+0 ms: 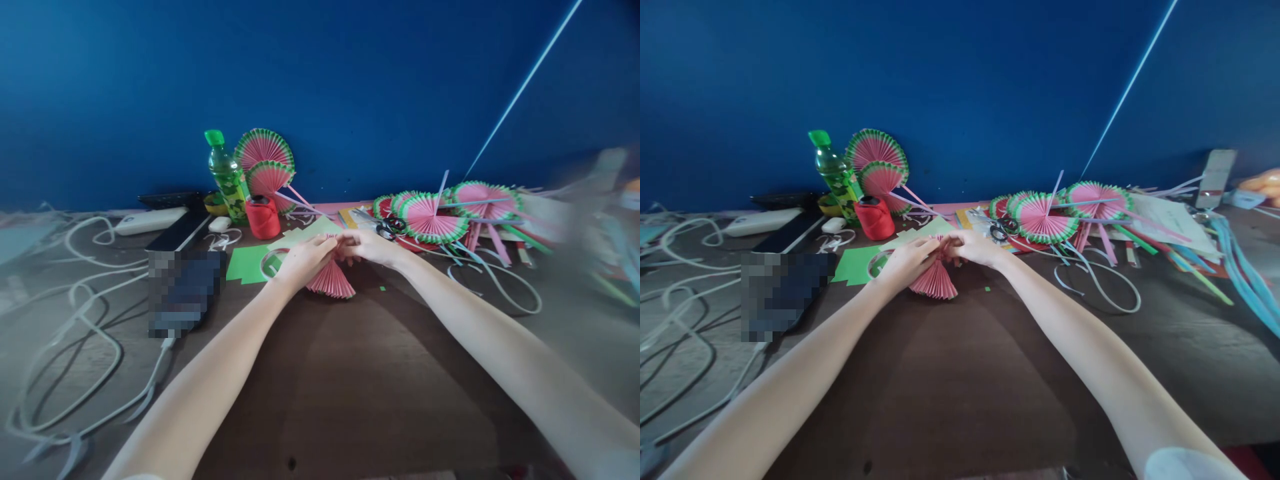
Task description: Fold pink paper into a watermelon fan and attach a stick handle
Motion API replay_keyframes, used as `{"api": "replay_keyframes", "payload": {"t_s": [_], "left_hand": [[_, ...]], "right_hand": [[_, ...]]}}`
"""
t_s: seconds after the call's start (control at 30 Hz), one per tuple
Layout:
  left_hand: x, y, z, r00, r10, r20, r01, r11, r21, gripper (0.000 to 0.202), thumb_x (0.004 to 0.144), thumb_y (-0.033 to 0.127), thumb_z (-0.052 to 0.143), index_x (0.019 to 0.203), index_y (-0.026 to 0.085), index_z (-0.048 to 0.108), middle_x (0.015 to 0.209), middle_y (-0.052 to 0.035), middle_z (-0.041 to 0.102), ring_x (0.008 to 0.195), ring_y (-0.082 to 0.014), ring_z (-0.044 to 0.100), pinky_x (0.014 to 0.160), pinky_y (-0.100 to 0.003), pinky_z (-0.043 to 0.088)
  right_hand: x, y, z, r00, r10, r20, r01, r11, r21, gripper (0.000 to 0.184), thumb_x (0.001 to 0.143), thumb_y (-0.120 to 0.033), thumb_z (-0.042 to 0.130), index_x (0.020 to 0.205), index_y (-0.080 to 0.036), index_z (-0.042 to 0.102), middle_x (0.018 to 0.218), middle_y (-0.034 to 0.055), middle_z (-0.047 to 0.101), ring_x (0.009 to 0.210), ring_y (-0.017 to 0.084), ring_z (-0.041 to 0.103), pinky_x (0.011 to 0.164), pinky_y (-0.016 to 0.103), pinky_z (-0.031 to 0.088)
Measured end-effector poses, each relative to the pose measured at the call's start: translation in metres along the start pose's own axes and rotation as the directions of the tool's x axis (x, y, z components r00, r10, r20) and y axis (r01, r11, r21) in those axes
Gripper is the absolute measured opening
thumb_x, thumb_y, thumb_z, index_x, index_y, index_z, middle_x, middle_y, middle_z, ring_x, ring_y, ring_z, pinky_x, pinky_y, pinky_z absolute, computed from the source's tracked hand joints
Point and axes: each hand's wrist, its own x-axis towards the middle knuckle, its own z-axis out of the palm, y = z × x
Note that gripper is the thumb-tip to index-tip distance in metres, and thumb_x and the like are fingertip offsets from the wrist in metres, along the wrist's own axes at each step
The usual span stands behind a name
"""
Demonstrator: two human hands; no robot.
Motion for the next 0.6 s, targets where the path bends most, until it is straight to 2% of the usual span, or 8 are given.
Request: {"api": "replay_keyframes", "payload": {"t_s": [0.17, 0.33, 0.43, 0.6], "left_hand": [[-0.001, -0.003, 0.006, 0.999, 0.027, -0.035, -0.023, 0.995, 0.101, 0.019, 0.089, 0.023, 0.038, 0.091, 0.018, 0.056, 0.079, -0.0032, 0.057, 0.075, -0.0142, 0.056, 0.064, -0.023, 0.041], [-0.001, -0.008, 0.012, 0.992, 0.082, -0.091, -0.069, 0.989, 0.133, 0.019, 0.089, 0.023, 0.038, 0.092, 0.018, 0.057, 0.079, -0.0038, 0.058, 0.078, -0.0157, 0.056, 0.068, -0.024, 0.042], [-0.003, -0.009, 0.016, 0.987, 0.106, -0.117, -0.087, 0.984, 0.159, 0.022, 0.09, 0.023, 0.037, 0.093, 0.019, 0.057, 0.083, -0.0047, 0.059, 0.079, -0.0161, 0.057, 0.07, -0.025, 0.043], [-0.006, -0.008, 0.018, 0.989, 0.1, -0.108, -0.082, 0.984, 0.159, 0.023, 0.09, 0.02, 0.035, 0.096, 0.02, 0.057, 0.085, -0.0041, 0.06, 0.073, -0.0144, 0.057, 0.066, -0.024, 0.043]], "right_hand": [[0.0, 0.002, 0.003, 0.997, -0.081, 0.002, 0.081, 0.992, -0.101, 0.022, 0.073, -0.019, 0.053, 0.09, -0.016, 0.065, 0.07, 0.0004, 0.061, 0.056, 0.009, 0.052, 0.05, 0.022, 0.04], [-0.003, 0.002, 0.011, 0.981, -0.17, -0.091, 0.148, 0.966, -0.214, 0.02, 0.074, -0.028, 0.057, 0.088, -0.016, 0.065, 0.064, -0.0014, 0.059, 0.057, 0.01, 0.05, 0.055, 0.023, 0.04], [-0.005, 0.005, 0.016, 0.977, -0.176, -0.119, 0.148, 0.966, -0.213, 0.019, 0.074, -0.03, 0.057, 0.085, -0.016, 0.064, 0.06, -0.0024, 0.057, 0.054, 0.01, 0.049, 0.053, 0.023, 0.039], [-0.005, 0.01, 0.026, 0.941, -0.221, -0.256, 0.175, 0.966, -0.191, 0.013, 0.071, -0.028, 0.059, 0.073, -0.016, 0.061, 0.06, -0.002, 0.057, 0.055, 0.011, 0.051, 0.055, 0.024, 0.041]]}}
